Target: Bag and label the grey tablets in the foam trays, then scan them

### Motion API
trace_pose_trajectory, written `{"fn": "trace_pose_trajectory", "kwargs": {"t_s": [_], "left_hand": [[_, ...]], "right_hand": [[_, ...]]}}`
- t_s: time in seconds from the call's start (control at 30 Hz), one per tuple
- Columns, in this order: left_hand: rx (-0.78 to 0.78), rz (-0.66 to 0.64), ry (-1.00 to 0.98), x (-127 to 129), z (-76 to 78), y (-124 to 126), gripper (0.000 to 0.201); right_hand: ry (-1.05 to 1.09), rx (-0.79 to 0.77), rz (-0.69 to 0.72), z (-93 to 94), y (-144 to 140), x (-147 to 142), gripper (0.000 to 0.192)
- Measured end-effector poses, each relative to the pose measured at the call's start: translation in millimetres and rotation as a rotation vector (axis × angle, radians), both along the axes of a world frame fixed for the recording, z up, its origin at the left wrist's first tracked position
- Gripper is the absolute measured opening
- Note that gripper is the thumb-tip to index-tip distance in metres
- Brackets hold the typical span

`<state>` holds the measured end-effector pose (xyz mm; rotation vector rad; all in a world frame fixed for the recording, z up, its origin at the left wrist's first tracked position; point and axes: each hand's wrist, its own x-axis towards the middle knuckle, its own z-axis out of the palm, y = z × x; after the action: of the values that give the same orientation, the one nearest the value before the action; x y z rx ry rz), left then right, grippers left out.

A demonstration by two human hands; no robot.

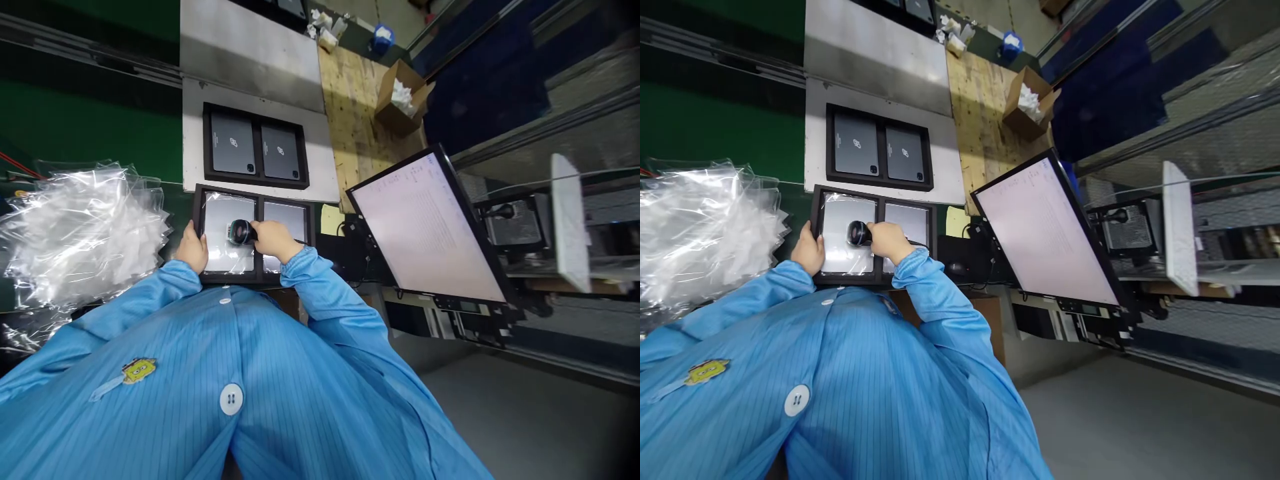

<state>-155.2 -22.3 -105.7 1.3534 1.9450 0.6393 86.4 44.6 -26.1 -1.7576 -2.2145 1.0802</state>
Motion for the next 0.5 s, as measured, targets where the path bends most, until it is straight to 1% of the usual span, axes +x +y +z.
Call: {"fn": "trace_pose_trajectory", "kwargs": {"t_s": [0.13, 0.2, 0.27, 0.3, 0.33, 0.37, 0.43, 0.5], "left_hand": [[-0.007, 0.000, -0.006, 0, 1.2, 2, 0.085], [-0.003, 0.006, -0.006, 0, 2.4, 2, 0.082], [-0.006, 0.006, -0.005, -1, 5.2, 3, 0.076], [-0.013, 0.005, 0.000, -1, 7.6, 3, 0.073], [-0.024, 0.007, 0.007, 0, 10.7, 4, 0.071], [-0.037, 0.014, 0.018, 0, 14.4, 4, 0.070], [-0.068, 0.036, 0.048, 2, 23.6, 7, 0.068], [-0.093, 0.051, 0.081, 5, 34.5, 10, 0.068]], "right_hand": [[-0.026, 0.008, -0.003, -2.7, 3, 1, 0.039], [-0.030, 0.021, -0.018, -3.4, 6, 1, 0.038], [-0.028, 0.039, -0.046, -2.2, 10, 8, 0.037], [-0.030, 0.055, -0.073, -0.9, 13, 17, 0.037], [-0.042, 0.081, -0.123, 0.8, 15, 30, 0.036], [-0.068, 0.115, -0.202, 2.6, 18, 47, 0.036], [-0.162, 0.186, -0.445, 4.6, 19, 92, 0.035], [-0.278, 0.204, -0.717, 2.1, 12, 142, 0.035]]}}
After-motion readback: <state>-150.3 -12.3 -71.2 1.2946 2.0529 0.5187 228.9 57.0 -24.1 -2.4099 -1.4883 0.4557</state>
